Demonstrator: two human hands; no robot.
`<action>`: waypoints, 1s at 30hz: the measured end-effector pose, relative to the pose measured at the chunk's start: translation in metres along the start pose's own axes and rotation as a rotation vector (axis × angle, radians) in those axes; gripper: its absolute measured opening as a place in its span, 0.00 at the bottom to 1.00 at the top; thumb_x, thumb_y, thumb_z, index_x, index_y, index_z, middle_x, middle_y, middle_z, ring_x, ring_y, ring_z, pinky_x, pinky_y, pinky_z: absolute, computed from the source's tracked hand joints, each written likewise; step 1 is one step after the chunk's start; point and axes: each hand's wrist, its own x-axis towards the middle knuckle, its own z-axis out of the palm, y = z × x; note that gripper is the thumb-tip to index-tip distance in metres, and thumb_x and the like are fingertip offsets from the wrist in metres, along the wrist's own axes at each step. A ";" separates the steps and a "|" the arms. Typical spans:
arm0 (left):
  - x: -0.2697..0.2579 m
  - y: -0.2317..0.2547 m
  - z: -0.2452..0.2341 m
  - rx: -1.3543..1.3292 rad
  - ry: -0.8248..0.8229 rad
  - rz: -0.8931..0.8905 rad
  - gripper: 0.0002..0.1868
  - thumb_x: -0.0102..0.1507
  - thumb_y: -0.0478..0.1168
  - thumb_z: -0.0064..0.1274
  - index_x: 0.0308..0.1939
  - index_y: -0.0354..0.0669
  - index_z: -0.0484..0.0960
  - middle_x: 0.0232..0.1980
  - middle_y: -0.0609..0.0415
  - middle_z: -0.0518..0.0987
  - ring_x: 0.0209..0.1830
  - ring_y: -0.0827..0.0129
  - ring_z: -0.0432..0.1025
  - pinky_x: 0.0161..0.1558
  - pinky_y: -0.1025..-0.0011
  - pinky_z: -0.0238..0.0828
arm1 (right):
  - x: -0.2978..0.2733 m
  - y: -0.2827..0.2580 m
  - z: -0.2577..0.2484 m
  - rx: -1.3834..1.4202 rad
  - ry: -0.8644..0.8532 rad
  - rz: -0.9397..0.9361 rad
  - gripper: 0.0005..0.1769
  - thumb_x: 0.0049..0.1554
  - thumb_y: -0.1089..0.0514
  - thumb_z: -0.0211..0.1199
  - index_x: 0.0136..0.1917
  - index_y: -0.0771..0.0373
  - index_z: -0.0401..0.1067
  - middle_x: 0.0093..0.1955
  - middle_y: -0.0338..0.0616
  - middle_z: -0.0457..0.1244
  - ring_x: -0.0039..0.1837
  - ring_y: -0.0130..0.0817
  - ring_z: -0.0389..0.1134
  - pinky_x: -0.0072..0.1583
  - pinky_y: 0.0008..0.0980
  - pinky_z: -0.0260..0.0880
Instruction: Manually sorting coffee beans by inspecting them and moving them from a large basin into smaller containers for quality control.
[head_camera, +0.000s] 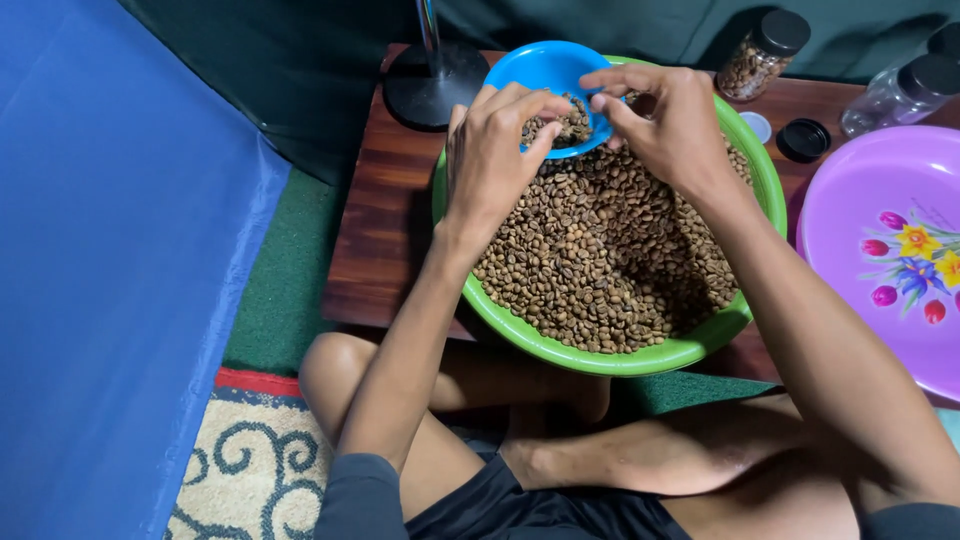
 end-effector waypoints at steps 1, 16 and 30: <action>-0.003 0.001 -0.001 -0.001 0.000 0.001 0.11 0.57 0.34 0.64 0.41 0.55 0.88 0.37 0.68 0.81 0.36 0.73 0.73 0.42 0.67 0.62 | -0.005 -0.006 -0.003 -0.001 0.000 0.000 0.12 0.62 0.74 0.64 0.59 0.76 0.78 0.47 0.51 0.71 0.35 0.30 0.70 0.36 0.25 0.70; -0.078 0.034 -0.015 0.033 -0.930 -0.316 0.64 0.43 0.36 0.75 0.78 0.46 0.51 0.56 0.38 0.71 0.22 0.67 0.68 0.20 0.74 0.68 | -0.118 -0.059 -0.028 -0.527 -0.552 0.687 0.63 0.38 0.48 0.80 0.81 0.45 0.51 0.75 0.51 0.54 0.57 0.53 0.71 0.63 0.58 0.73; -0.036 0.027 0.023 -0.979 -0.554 -0.684 0.37 0.57 0.24 0.46 0.73 0.35 0.64 0.63 0.33 0.74 0.37 0.50 0.81 0.29 0.60 0.88 | -0.095 -0.018 -0.036 0.249 -0.216 0.414 0.29 0.46 0.79 0.65 0.62 0.68 0.72 0.55 0.60 0.69 0.52 0.45 0.68 0.50 0.51 0.75</action>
